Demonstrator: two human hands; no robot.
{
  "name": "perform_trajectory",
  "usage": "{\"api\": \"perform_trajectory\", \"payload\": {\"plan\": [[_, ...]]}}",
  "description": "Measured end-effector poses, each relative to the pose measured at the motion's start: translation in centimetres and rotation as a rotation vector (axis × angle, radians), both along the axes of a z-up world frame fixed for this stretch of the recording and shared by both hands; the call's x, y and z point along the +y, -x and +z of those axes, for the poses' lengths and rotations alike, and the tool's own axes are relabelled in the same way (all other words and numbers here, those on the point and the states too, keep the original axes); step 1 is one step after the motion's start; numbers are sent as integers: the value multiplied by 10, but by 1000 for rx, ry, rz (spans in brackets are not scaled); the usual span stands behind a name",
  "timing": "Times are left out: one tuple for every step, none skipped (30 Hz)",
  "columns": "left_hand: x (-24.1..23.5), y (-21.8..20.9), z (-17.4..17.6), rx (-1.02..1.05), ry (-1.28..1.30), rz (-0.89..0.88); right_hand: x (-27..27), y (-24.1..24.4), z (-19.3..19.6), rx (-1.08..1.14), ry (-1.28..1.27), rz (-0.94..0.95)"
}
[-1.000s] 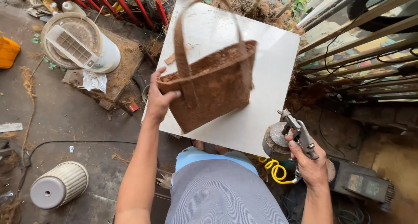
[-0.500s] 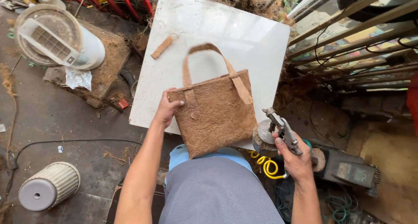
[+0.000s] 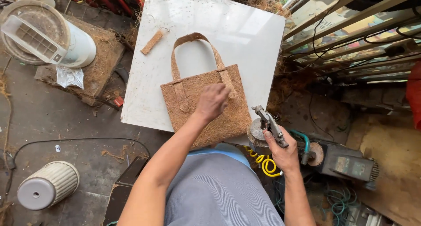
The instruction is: The person assembles a coir tote bag by attaching handles to the bag body. They use a spray gun to apply adhesive to the handle attachment points and a hairdryer to heat and set the adhesive. The person repeatedly adjusts and presses the handles to ensure they are securely attached.
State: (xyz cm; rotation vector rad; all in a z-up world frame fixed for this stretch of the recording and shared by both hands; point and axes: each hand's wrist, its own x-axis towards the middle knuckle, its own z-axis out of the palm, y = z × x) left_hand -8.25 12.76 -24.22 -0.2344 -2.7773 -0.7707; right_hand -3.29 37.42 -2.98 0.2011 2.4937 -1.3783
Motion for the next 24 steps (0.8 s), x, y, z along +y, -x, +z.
{"api": "perform_trajectory", "payload": {"plan": [[13,11,-10,52,91,-47,3,3,-4,4,-13,8],[19,20,-26,54,90,-47,3,5,-2,6,-14,7],[25,26,-41,109,119,-11,3,6,2,-2,-31,25],[30,32,-57,165,147,25,3,7,5,-9,-48,42],[29,31,-54,164,147,20,2,9,6,-11,-47,37],[28,30,-51,101,61,30,0,12,7,-14,-50,47],[29,28,-47,33,-26,39,0,13,9,-22,-55,56],[21,31,-13,28,-28,32,1,16,5,-27,-57,49],[13,35,20,-116,-288,114,1,18,0,-13,-57,73],[5,39,53,-261,-546,198,1,19,-5,2,-58,97],[-2,45,54,-262,-545,194,-2,25,-3,1,-58,92],[-10,52,55,-316,-617,246,-5,31,-1,4,-46,149],[-19,55,55,-372,-687,307,-8,37,1,3,-32,212],[-23,59,49,-376,-686,309,-8,40,-1,-1,-31,213],[-28,63,44,-364,-645,300,-9,44,-3,36,-46,250],[-33,67,38,-353,-604,290,-10,49,-5,72,-61,287],[-34,67,42,-352,-602,296,-9,52,-13,71,-58,292],[-34,68,46,-351,-603,311,-9,55,-21,89,-61,311],[-33,67,49,-354,-607,324,-7,57,-28,104,-67,328],[-33,68,46,-358,-607,326,-8,58,-28,100,-67,329],[-34,70,43,-355,-596,321,-10,60,-30,120,-72,338],[-35,71,40,-353,-584,316,-12,62,-31,139,-77,347],[-36,72,41,-355,-582,322,-11,64,-36,135,-74,351],[-37,72,43,-353,-576,334,-11,66,-42,150,-68,359]]}}
